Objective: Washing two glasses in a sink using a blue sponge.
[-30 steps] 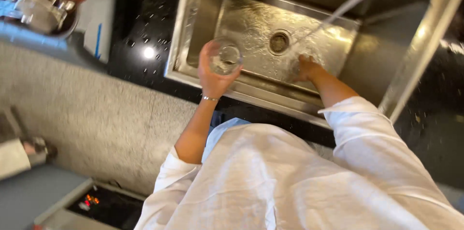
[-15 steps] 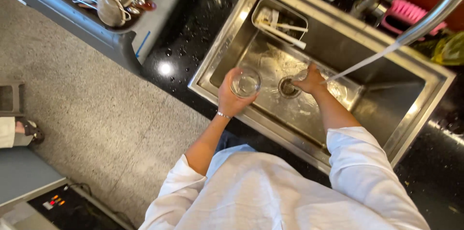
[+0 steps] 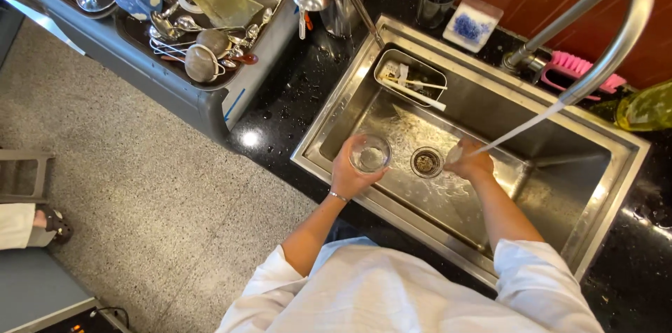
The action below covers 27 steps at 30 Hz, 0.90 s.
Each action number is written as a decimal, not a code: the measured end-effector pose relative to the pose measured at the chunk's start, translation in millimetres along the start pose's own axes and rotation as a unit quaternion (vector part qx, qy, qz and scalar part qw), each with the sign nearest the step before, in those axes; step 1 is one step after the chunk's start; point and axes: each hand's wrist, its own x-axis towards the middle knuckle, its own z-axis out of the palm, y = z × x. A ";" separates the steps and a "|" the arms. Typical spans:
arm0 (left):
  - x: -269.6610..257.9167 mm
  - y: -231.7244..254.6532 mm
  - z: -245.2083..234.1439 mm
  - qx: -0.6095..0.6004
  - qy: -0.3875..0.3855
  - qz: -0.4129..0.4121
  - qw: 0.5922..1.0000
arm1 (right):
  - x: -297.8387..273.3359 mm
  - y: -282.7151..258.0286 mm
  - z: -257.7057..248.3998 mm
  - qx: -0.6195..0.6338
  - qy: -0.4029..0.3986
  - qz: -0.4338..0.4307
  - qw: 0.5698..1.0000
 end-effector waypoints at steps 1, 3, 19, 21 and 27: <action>1.5 2.6 -1.6 0.004 0.000 -0.006 1.000 | -1.0 0.3 0.5 0.018 -0.009 0.021 1.000; -4.5 4.4 -1.7 0.007 -0.004 -0.015 1.000 | -4.7 15.9 13.4 0.035 -0.020 0.047 0.998; -1.8 -5.3 -5.8 0.001 0.000 0.050 0.999 | 46.7 92.0 103.7 0.891 -0.176 0.048 0.415; -2.8 -3.8 -6.6 0.001 0.001 0.065 0.998 | 66.2 97.4 101.8 0.881 -0.195 0.047 0.428; -6.3 5.2 -8.6 -0.005 -0.001 0.052 0.999 | 45.7 20.0 31.6 0.276 -0.110 -0.046 0.954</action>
